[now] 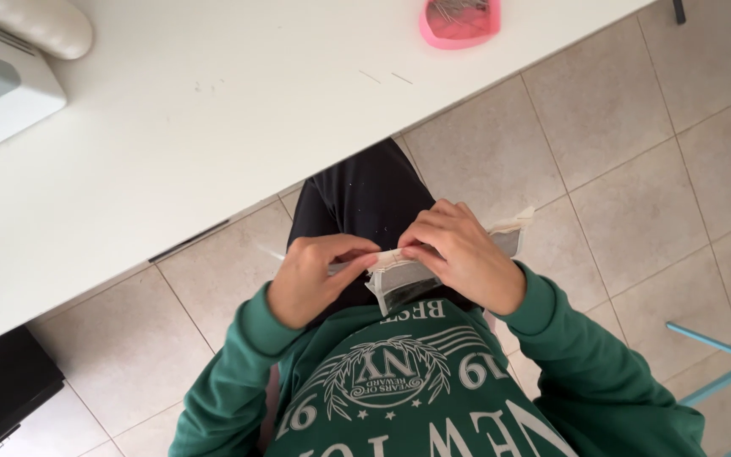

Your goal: Pinning a white fabric border to a grey mesh panel in preparation for sewing.

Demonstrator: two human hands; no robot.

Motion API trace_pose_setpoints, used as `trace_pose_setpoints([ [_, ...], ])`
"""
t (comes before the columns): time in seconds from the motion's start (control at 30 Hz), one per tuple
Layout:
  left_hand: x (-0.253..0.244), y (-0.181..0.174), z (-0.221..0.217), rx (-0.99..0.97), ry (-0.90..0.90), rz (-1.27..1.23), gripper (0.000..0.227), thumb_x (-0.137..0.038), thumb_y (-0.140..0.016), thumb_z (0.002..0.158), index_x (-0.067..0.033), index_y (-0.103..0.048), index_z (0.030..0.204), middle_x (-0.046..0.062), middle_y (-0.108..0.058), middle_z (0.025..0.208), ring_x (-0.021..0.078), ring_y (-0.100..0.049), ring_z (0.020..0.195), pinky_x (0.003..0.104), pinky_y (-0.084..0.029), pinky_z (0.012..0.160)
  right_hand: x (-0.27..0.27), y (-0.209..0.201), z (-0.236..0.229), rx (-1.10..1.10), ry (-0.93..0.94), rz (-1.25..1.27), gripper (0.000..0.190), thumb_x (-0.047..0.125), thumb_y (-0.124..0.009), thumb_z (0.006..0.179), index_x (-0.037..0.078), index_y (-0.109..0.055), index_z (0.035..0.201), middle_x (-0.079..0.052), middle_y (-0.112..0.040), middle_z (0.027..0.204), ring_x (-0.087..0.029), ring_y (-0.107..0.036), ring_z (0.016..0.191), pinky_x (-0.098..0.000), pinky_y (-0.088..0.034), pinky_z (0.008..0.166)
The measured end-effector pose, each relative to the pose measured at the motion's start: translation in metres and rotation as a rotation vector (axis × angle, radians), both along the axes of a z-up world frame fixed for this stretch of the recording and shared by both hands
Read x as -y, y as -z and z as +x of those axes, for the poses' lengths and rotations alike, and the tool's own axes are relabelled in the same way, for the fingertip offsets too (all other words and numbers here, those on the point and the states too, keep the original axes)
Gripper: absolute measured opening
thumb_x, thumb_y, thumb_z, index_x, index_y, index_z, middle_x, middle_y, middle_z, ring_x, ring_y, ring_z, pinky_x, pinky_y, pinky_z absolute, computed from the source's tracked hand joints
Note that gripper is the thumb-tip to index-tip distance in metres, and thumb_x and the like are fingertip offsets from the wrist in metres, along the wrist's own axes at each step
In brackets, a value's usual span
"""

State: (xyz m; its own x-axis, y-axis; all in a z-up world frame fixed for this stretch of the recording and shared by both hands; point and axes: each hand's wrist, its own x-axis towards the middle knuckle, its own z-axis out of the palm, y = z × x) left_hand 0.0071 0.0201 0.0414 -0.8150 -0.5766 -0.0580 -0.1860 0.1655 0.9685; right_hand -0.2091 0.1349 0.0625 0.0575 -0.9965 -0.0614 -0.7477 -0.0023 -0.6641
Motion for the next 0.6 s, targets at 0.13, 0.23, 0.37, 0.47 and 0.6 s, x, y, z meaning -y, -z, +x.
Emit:
trace_pose_setpoints([
  [0.13, 0.014, -0.004, 0.030, 0.116, 0.051, -0.016, 0.015, -0.019, -0.073, 0.092, -0.0092, -0.077, 0.102, 0.012, -0.079, 0.079, 0.0318, -0.077, 0.075, 0.040, -0.061, 0.069, 0.001, -0.002, 0.002, -0.024, 0.043, 0.001, 0.004, 0.016, -0.072, 0.091, 0.016, -0.072, 0.087, 0.002, -0.066, 0.080, -0.021, -0.060, 0.084, -0.0345, -0.043, 0.074],
  [0.23, 0.010, 0.009, 0.052, 0.219, 0.032, -0.097, 0.011, -0.023, -0.073, 0.092, -0.0135, -0.079, 0.094, 0.007, -0.079, 0.074, 0.0293, -0.077, 0.074, 0.038, -0.061, 0.068, 0.002, -0.005, 0.003, -0.052, 0.061, -0.001, 0.005, 0.015, -0.072, 0.091, 0.015, -0.071, 0.087, 0.001, -0.065, 0.078, -0.022, -0.060, 0.082, -0.0346, -0.044, 0.073],
  [0.37, -0.025, 0.015, 0.061, 0.338, 0.078, -0.268, 0.019, -0.028, -0.071, 0.094, -0.0110, -0.077, 0.089, 0.011, -0.078, 0.074, 0.0355, -0.074, 0.071, 0.045, -0.059, 0.064, 0.001, 0.000, 0.000, -0.079, 0.062, 0.018, 0.006, 0.017, -0.071, 0.094, 0.017, -0.070, 0.088, 0.004, -0.064, 0.077, -0.019, -0.060, 0.079, -0.0311, -0.044, 0.072],
  [0.47, -0.049, 0.015, 0.051, 0.144, 0.296, -0.366, 0.031, -0.028, -0.059, 0.104, -0.0112, -0.066, 0.079, 0.003, -0.066, 0.069, 0.0221, -0.065, 0.059, 0.039, -0.057, 0.057, 0.001, -0.003, 0.006, -0.159, 0.040, 0.071, 0.007, 0.018, -0.066, 0.099, 0.013, -0.066, 0.094, 0.000, -0.065, 0.087, -0.021, -0.055, 0.081, -0.0389, -0.043, 0.075],
  [0.6, -0.054, -0.015, 0.022, 0.067, 0.266, -0.247, 0.032, -0.027, -0.057, 0.105, -0.0068, -0.065, 0.082, 0.006, -0.062, 0.068, 0.0238, -0.056, 0.052, 0.040, -0.046, 0.049, 0.003, -0.007, 0.014, -0.140, 0.033, 0.040, 0.007, 0.016, -0.068, 0.098, 0.012, -0.064, 0.093, -0.001, -0.065, 0.086, -0.022, -0.057, 0.081, -0.0391, -0.045, 0.078],
])
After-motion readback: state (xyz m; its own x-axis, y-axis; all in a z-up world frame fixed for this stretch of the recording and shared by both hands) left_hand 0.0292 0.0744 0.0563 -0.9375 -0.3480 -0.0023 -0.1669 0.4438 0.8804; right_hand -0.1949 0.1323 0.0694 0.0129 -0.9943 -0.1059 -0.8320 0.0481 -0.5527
